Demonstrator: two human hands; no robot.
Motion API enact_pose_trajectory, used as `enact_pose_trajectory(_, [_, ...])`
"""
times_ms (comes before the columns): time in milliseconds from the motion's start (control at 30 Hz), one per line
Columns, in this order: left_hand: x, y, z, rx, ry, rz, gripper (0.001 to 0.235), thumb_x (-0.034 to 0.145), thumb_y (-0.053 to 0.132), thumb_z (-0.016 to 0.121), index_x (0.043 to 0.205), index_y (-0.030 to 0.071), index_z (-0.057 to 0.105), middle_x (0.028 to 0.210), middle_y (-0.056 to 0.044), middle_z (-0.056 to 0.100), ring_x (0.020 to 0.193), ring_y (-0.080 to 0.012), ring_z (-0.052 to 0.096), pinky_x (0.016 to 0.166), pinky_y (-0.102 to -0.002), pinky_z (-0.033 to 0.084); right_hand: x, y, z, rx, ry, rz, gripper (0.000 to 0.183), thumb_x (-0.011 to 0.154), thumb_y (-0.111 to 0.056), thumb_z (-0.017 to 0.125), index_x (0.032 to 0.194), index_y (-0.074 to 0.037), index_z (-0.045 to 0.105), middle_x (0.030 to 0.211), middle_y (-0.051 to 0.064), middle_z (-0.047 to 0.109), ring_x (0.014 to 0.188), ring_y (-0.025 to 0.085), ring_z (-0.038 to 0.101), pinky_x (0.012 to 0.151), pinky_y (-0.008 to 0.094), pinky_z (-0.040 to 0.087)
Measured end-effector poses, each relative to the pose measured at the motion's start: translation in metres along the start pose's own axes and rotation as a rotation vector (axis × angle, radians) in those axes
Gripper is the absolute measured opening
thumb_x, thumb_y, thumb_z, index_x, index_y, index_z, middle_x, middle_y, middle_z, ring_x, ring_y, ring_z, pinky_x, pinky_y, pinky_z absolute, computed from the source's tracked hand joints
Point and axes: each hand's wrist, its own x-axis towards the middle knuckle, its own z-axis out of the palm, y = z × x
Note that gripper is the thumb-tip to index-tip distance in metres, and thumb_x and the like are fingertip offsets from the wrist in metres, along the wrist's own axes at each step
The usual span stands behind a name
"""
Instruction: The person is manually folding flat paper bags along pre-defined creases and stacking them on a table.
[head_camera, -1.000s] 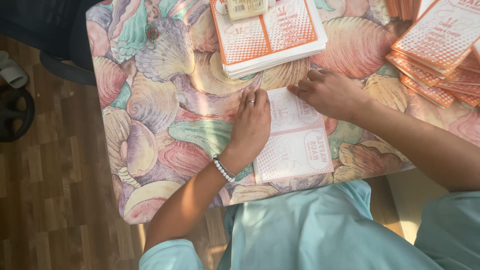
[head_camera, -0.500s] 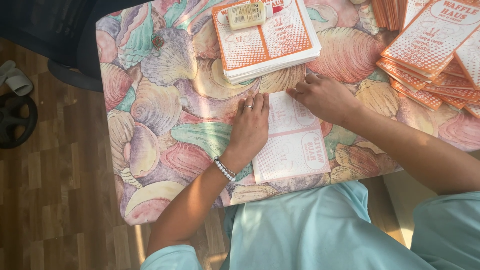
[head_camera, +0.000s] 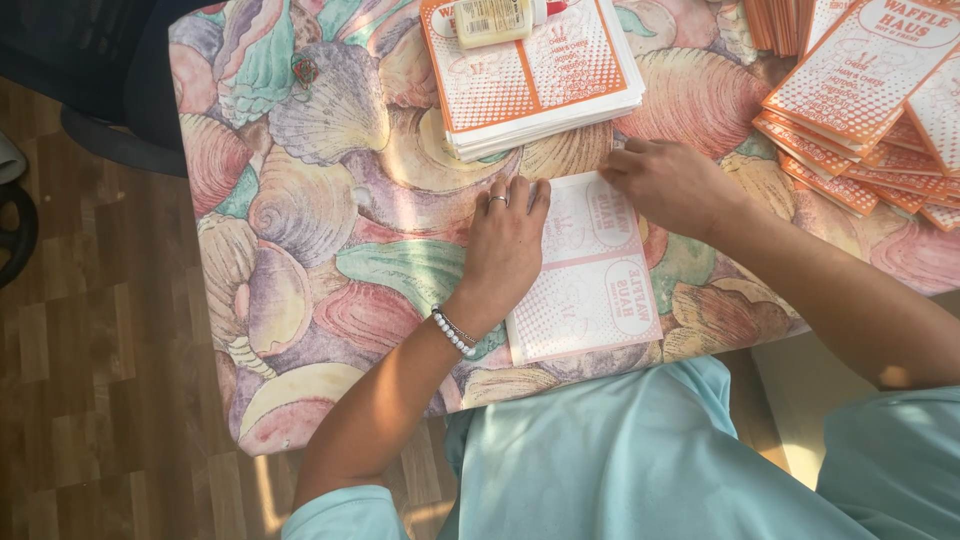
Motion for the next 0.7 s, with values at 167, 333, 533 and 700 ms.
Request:
enact_pose_trajectory(167, [0.002,0.004,-0.005,0.001,-0.027,-0.009,0.047,0.091,0.002,0.054,0.139,0.003,0.057,0.119,-0.021,0.057,0.113,-0.0348,0.059,0.097,-0.052,0.054,-0.022,0.017,0.011,0.085,0.101,0.123,0.011,0.090,-0.016,0.065,0.094,-0.019,0.075,0.095,-0.007,0.064,0.099,0.010,0.065,0.077,0.023,0.058])
enact_pose_trajectory(333, [0.003,0.002,-0.002,-0.007,0.014,-0.003,0.042,0.091,0.001,0.056,0.133,0.000,0.060,0.110,-0.020,0.057,0.104,-0.0338,0.063,0.092,-0.052,0.057,0.015,-0.032,0.015,0.305,0.307,0.170,0.016,0.088,-0.010,0.066,0.097,-0.013,0.078,0.103,-0.003,0.069,0.106,0.014,0.069,0.073,0.024,0.059])
enact_pose_trajectory(533, [-0.003,-0.024,-0.009,-0.179,0.033,-0.088,0.031,0.090,0.000,0.054,0.118,-0.004,0.069,0.101,-0.016,0.058,0.090,-0.0282,0.066,0.076,-0.042,0.056,0.015,-0.034,0.041,0.134,0.322,0.054,0.012,0.083,-0.010,0.060,0.077,-0.012,0.069,0.084,-0.002,0.061,0.092,0.019,0.064,0.069,0.025,0.055])
enact_pose_trajectory(700, [-0.004,-0.023,-0.008,-0.167,0.023,-0.069,0.032,0.091,0.002,0.055,0.119,-0.003,0.069,0.104,-0.016,0.061,0.088,-0.0255,0.067,0.076,-0.041,0.051,-0.012,-0.022,0.043,0.115,0.297,0.269,0.010,0.088,-0.016,0.061,0.083,-0.014,0.070,0.089,-0.001,0.061,0.093,0.017,0.067,0.066,0.029,0.056])
